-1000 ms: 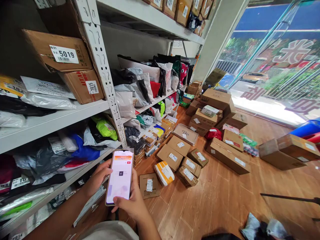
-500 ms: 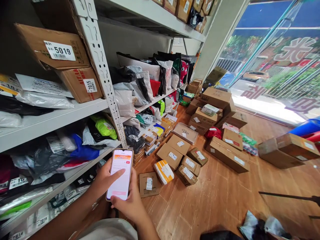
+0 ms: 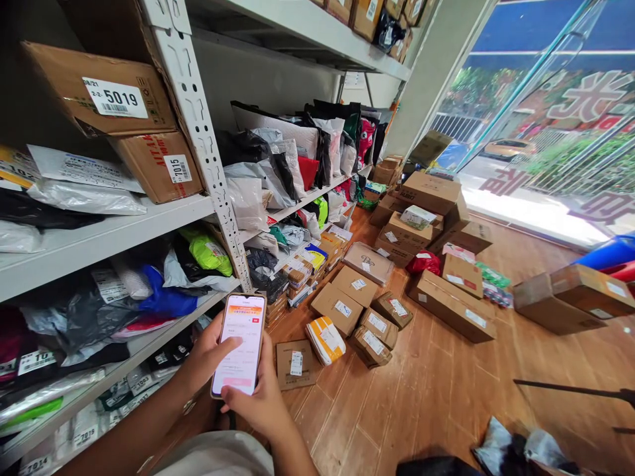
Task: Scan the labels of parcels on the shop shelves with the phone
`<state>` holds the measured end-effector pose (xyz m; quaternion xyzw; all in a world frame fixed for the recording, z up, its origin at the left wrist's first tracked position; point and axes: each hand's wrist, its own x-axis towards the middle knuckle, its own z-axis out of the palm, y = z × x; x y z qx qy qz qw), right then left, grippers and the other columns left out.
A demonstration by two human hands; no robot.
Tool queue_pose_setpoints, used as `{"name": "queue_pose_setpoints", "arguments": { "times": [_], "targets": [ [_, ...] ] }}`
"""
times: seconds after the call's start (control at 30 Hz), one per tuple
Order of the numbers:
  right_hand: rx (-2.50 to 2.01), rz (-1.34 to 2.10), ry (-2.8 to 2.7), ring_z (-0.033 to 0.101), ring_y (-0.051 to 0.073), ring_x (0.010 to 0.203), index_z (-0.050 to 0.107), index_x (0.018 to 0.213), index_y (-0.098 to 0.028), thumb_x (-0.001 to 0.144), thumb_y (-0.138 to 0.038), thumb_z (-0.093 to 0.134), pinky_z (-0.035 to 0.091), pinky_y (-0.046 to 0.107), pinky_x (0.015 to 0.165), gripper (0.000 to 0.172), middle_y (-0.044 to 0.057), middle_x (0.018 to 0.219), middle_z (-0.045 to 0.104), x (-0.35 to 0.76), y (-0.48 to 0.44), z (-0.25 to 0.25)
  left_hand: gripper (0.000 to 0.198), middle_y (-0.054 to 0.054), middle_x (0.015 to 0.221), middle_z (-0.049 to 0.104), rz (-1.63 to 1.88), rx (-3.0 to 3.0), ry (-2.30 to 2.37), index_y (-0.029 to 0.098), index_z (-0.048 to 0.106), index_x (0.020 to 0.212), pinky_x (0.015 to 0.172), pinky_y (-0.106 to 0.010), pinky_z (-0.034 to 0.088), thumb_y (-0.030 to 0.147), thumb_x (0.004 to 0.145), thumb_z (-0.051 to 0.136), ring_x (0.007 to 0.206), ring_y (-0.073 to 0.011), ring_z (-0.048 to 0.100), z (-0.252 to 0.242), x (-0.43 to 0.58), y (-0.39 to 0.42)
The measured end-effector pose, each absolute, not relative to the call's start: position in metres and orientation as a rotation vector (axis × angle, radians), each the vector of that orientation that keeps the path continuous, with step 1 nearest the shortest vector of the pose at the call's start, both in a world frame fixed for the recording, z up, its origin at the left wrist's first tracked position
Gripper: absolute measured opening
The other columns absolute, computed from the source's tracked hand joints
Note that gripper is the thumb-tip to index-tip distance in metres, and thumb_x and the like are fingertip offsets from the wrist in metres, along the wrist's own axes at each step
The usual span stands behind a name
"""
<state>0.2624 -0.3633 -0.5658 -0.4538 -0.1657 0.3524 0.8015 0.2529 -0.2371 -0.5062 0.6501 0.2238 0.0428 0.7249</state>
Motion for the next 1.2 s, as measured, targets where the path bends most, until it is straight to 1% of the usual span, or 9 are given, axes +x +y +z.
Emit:
{"name": "queue_pose_setpoints", "arguments": {
  "times": [0.07, 0.17, 0.37, 0.53, 0.67, 0.8, 0.9, 1.07, 1.2],
  "targets": [
    [-0.975, 0.758, -0.356, 0.06, 0.015, 0.071, 0.014, 0.136, -0.033, 0.066, -0.037, 0.078, 0.052, 0.024, 0.047, 0.095, 0.008, 0.115, 0.053, 0.263, -0.363, -0.567, 0.054, -0.01, 0.094, 0.069, 0.096, 1.438, 0.507, 0.014, 0.049, 0.105, 0.068, -0.033, 0.051, 0.034, 0.057, 0.064, 0.082, -0.0247, 0.064, -0.506, 0.254, -0.238],
    [-0.978, 0.762, -0.347, 0.06, 0.015, 0.07, 0.014, 0.136, -0.034, 0.065, -0.038, 0.078, 0.052, 0.025, 0.047, 0.096, 0.008, 0.116, 0.052, 0.263, -0.363, -0.569, 0.059, -0.012, 0.099, 0.069, 0.093, 1.437, 0.533, 0.015, 0.048, 0.106, 0.069, -0.034, 0.052, 0.034, 0.054, 0.066, 0.084, -0.026, 0.065, -0.507, 0.255, -0.24],
    [-0.984, 0.751, -0.348, 0.059, 0.017, 0.07, 0.015, 0.137, -0.032, 0.064, -0.039, 0.078, 0.052, 0.026, 0.047, 0.096, 0.008, 0.11, 0.056, 0.264, -0.364, -0.565, 0.053, -0.009, 0.1, 0.069, 0.096, 1.389, 0.508, 0.015, 0.049, 0.111, 0.076, -0.036, 0.051, 0.033, 0.061, 0.059, 0.089, -0.0262, 0.064, -0.51, 0.254, -0.24],
    [-0.971, 0.744, -0.348, 0.059, 0.018, 0.072, 0.017, 0.136, -0.033, 0.065, -0.037, 0.078, 0.052, 0.027, 0.047, 0.094, 0.008, 0.112, 0.056, 0.265, -0.364, -0.563, 0.054, -0.008, 0.104, 0.068, 0.089, 1.339, 0.501, 0.017, 0.051, 0.113, 0.083, -0.037, 0.049, 0.03, 0.061, 0.057, 0.095, -0.0265, 0.063, -0.509, 0.255, -0.239],
    [-0.953, 0.747, -0.355, 0.06, 0.017, 0.071, 0.016, 0.136, -0.032, 0.065, -0.036, 0.077, 0.052, 0.025, 0.046, 0.094, 0.007, 0.109, 0.057, 0.266, -0.363, -0.566, 0.053, -0.008, 0.102, 0.069, 0.08, 1.358, 0.476, 0.016, 0.051, 0.111, 0.08, -0.036, 0.05, 0.029, 0.059, 0.056, 0.094, -0.0264, 0.063, -0.511, 0.255, -0.237],
    [-0.944, 0.741, -0.358, 0.06, 0.016, 0.071, 0.016, 0.136, -0.032, 0.065, -0.035, 0.077, 0.052, 0.024, 0.045, 0.094, 0.009, 0.113, 0.056, 0.265, -0.362, -0.569, 0.056, -0.011, 0.105, 0.068, 0.07, 1.438, 0.448, 0.015, 0.047, 0.112, 0.075, -0.035, 0.051, 0.033, 0.061, 0.064, 0.093, -0.0272, 0.063, -0.515, 0.255, -0.235],
    [-0.938, 0.75, -0.35, 0.06, 0.015, 0.07, 0.016, 0.136, -0.032, 0.064, -0.036, 0.078, 0.052, 0.023, 0.045, 0.094, 0.008, 0.111, 0.057, 0.265, -0.362, -0.57, 0.06, -0.014, 0.107, 0.067, 0.069, 1.455, 0.469, 0.015, 0.045, 0.112, 0.075, -0.037, 0.051, 0.036, 0.061, 0.068, 0.092, -0.0279, 0.064, -0.516, 0.255, -0.235],
    [-0.94, 0.748, -0.333, 0.06, 0.016, 0.07, 0.018, 0.136, -0.033, 0.061, -0.037, 0.08, 0.051, 0.023, 0.044, 0.097, 0.007, 0.111, 0.056, 0.265, -0.361, -0.569, 0.054, -0.01, 0.106, 0.069, 0.06, 1.302, 0.398, 0.015, 0.049, 0.113, 0.081, -0.035, 0.049, 0.034, 0.063, 0.058, 0.099, -0.0278, 0.062, -0.513, 0.253, -0.232],
    [-0.905, 0.758, -0.353, 0.059, 0.014, 0.069, 0.023, 0.133, -0.032, 0.062, -0.037, 0.08, 0.052, 0.022, 0.044, 0.091, 0.005, 0.107, 0.057, 0.266, -0.362, -0.565, 0.062, -0.008, 0.107, 0.07, 0.044, 1.137, 0.429, 0.015, 0.049, 0.117, 0.08, -0.034, 0.048, 0.038, 0.06, 0.056, 0.106, -0.0297, 0.059, -0.512, 0.252, -0.23]
  ]
}}
